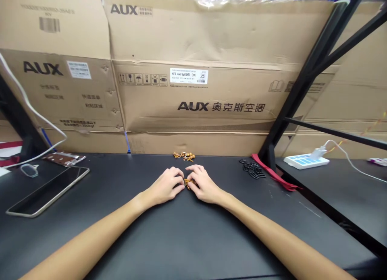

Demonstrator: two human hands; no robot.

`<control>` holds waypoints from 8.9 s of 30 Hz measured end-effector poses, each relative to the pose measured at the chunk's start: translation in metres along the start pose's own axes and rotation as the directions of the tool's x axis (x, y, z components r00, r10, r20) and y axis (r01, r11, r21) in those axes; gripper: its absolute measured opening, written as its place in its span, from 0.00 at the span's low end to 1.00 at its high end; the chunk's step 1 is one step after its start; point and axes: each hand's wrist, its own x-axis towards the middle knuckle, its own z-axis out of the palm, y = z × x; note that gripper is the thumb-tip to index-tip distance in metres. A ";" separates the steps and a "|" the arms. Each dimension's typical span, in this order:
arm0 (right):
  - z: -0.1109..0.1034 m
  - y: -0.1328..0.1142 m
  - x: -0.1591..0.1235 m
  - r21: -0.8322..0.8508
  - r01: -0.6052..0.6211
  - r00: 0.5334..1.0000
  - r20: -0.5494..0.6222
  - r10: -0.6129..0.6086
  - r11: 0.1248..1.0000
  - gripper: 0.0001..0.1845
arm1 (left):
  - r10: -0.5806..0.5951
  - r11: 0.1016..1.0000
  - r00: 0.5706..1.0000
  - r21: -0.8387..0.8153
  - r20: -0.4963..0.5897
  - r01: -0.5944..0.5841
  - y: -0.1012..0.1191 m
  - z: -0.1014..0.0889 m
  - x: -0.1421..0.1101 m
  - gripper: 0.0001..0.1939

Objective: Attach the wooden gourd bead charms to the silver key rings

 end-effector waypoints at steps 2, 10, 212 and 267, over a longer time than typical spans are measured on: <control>0.000 0.001 0.000 -0.022 -0.012 1.000 -0.007 0.012 1.000 0.04 | -0.011 1.000 1.000 -0.008 -0.007 0.011 -0.001 0.001 0.001 0.08; 0.001 0.004 -0.001 -0.014 -0.019 0.999 -0.047 0.019 1.000 0.04 | -0.048 0.998 0.999 -0.033 -0.021 0.048 -0.003 0.003 -0.001 0.06; -0.001 0.001 0.002 0.259 -0.086 0.996 0.023 0.083 0.962 0.07 | -0.056 0.996 0.997 0.071 -0.047 0.060 0.009 0.004 -0.002 0.05; 0.001 0.015 0.001 0.046 -0.074 0.989 -0.125 0.080 0.996 0.05 | -0.093 0.996 0.995 0.007 -0.046 0.094 0.004 0.004 -0.002 0.09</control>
